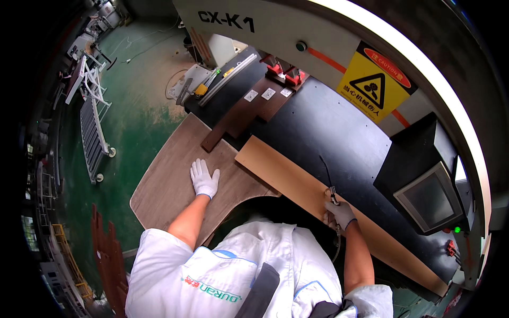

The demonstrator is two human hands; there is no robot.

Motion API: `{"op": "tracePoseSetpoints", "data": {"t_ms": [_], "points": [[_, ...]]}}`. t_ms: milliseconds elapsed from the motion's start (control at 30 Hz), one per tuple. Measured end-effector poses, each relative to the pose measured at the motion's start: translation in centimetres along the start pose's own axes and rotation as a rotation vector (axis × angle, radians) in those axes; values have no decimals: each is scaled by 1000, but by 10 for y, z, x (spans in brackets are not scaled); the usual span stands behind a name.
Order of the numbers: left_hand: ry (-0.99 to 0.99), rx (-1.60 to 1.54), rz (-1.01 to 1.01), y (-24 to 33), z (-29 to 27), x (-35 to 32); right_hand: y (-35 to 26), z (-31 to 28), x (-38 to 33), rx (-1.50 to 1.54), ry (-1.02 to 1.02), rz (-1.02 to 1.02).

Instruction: The person places wood panels onto an edge-banding machine, using a compressed air nozzle to blow dust off the panels and the machine bed between pieces.

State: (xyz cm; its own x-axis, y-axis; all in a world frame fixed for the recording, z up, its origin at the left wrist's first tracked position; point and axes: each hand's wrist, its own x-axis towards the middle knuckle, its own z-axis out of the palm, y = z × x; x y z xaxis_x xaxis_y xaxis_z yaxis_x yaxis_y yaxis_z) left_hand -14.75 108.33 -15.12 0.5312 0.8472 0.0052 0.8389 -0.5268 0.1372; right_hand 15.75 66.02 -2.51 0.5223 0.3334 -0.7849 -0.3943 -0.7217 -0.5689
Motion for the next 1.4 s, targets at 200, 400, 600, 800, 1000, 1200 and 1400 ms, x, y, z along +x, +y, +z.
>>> {"op": "tracePoseSetpoints", "data": {"t_ms": [200, 400, 600, 800, 1000, 1200, 1400], "points": [[59, -72, 3, -4, 6, 5, -10, 4, -7, 360, 14, 51], [247, -370, 277, 72, -17, 114, 8, 5, 13, 462, 61, 88], [-344, -41, 199, 180, -76, 193, 3, 6, 9, 139, 148, 89], [-449, 58, 117, 232, -72, 224, -7, 15, 4, 41, 218, 154], [-383, 144, 229, 244, -60, 243, -18, 9, 5, 40, 152, 202], [-386, 186, 248, 248, -58, 247, -26, 10, 5, 101, 141, 221], [-374, 185, 248, 247, -57, 248, -31, 9, 4, 66, 122, 221]]}}
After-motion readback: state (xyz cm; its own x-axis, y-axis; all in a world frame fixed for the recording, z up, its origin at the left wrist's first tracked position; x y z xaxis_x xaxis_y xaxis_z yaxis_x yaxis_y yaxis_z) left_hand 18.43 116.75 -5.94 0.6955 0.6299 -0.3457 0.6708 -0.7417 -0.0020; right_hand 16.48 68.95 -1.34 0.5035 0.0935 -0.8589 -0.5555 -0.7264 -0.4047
